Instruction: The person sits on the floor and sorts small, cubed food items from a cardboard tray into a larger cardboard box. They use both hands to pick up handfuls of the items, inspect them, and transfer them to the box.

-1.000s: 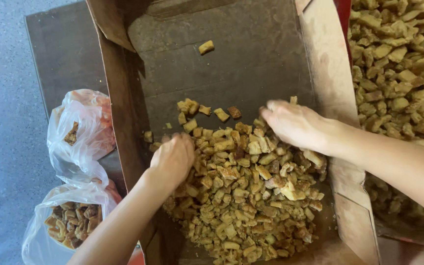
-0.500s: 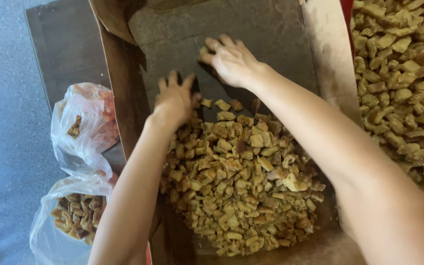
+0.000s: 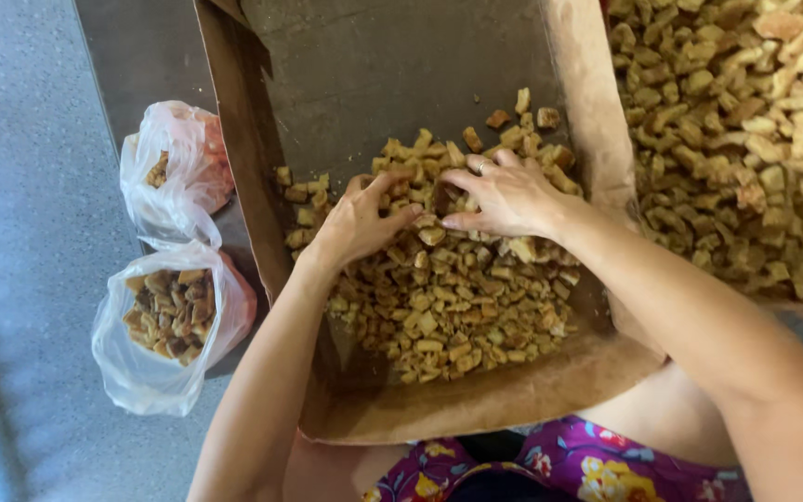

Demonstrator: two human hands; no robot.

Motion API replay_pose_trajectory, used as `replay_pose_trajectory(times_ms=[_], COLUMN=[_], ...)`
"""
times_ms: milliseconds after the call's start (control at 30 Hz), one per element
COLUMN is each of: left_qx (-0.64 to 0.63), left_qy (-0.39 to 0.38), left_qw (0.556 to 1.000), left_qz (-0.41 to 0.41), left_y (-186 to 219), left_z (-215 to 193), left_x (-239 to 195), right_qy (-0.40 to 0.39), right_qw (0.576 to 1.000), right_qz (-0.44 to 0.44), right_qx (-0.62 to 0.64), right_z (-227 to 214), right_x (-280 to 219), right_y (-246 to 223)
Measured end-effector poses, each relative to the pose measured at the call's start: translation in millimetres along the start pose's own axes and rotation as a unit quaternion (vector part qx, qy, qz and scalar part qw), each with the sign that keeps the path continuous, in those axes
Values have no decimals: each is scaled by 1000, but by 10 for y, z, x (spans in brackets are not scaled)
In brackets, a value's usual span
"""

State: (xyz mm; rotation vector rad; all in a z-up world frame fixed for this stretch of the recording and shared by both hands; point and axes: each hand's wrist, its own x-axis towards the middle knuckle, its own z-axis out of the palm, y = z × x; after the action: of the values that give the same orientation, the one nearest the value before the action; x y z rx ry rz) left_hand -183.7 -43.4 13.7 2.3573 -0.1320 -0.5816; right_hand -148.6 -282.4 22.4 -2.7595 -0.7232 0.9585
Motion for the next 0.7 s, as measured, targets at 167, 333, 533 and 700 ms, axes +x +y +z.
replay_pose_trajectory(times_ms=[167,333,533,700], left_qx=[44,-33,-92,-20], left_qy=[-60,-35,161,134], left_qw=[997,993,980,990], left_qz=[-38,112,76,-33], left_y=[323,267,347,626], left_z=[137,457,268,187], left_x=[-546,-1130,-988,-710], right_qy=[118,163,233,218], right_qw=[987,978,912,855], right_qz=[-110,-112,-73,-47], right_qx=[9,67,329,468], right_z=[326,391,406,542], right_x=[-496,-945,-1011,-824], right_y=[-202,-242,29,125])
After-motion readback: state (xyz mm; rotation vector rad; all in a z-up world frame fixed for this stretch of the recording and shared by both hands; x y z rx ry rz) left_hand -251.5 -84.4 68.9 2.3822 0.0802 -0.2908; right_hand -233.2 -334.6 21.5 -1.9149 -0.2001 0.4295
